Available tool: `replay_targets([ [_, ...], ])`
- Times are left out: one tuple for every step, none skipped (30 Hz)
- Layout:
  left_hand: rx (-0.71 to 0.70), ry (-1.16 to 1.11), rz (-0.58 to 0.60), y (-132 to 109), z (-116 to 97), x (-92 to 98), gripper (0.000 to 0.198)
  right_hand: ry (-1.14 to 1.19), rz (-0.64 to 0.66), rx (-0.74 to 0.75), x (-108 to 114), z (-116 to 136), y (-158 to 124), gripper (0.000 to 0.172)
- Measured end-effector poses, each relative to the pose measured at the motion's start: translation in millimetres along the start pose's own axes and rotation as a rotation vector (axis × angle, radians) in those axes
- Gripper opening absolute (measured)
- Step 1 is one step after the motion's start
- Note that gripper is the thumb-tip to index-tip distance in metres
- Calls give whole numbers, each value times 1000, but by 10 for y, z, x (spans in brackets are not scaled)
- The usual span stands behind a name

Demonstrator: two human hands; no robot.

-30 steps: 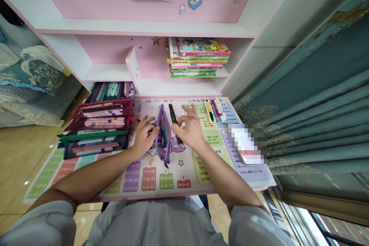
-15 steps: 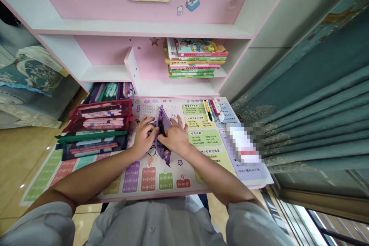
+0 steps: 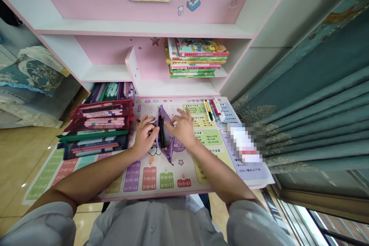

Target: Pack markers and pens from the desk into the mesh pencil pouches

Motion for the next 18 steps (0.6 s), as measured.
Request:
replay_targets([
  [2,-1,4,0,-2,0,25,-2,-79,0,116,-107,67,28],
  [8,-1,10,0,-2,-2,25,-36,-140,-12,222,-235,136,26],
  [14,0,16,0,-2,-5,26,-96,-187,-58,321,-395,202,24],
  [19,0,21,0,-3,-8,27,-175,-219,-127,412,-574,262,23],
  [22,-1,23,1,-5,-9,27,-258,-218,-201,478,-754,316,22],
  [21,-3,22,2,-7,-9,27,-328,-202,-277,530,-929,358,22],
  [18,-5,17,3,-10,-7,27,-375,-171,-353,564,-1097,387,25],
  [12,-8,7,3,-12,-3,27,-403,-132,-419,583,-1246,406,31],
  [5,-11,-2,4,-13,1,27,-422,-102,-473,596,-1369,416,36],
  [-1,-14,-10,4,-13,4,27,-434,-77,-514,602,-1466,421,41],
  [-6,-15,-13,4,-11,3,26,-446,-61,-539,602,-1536,424,44],
  [-7,-15,-14,4,-8,1,26,-459,-52,-553,597,-1583,426,46],
  [-6,-15,-12,4,-4,-3,26,-473,-42,-558,583,-1612,428,46],
  [-4,-14,-7,4,-2,-7,26,-484,-33,-557,563,-1627,430,46],
  [-1,-12,-2,4,0,-10,26,-493,-24,-552,539,-1634,432,46],
  [2,-11,2,5,0,-11,26,-500,-20,-544,516,-1633,434,45],
  [4,-11,5,5,-1,-11,26,-505,-21,-535,497,-1629,437,44],
  [6,-12,7,6,-3,-10,26,-510,-26,-525,484,-1623,442,43],
])
Point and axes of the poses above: each hand's wrist, its own y-axis towards the middle knuckle, its own x-axis out of the back of the hand, z = x × y, the point moved 8 cm from there along y, towards the middle knuckle, and after that the axes turned 2 degrees about -z, right-handed, at the moved point
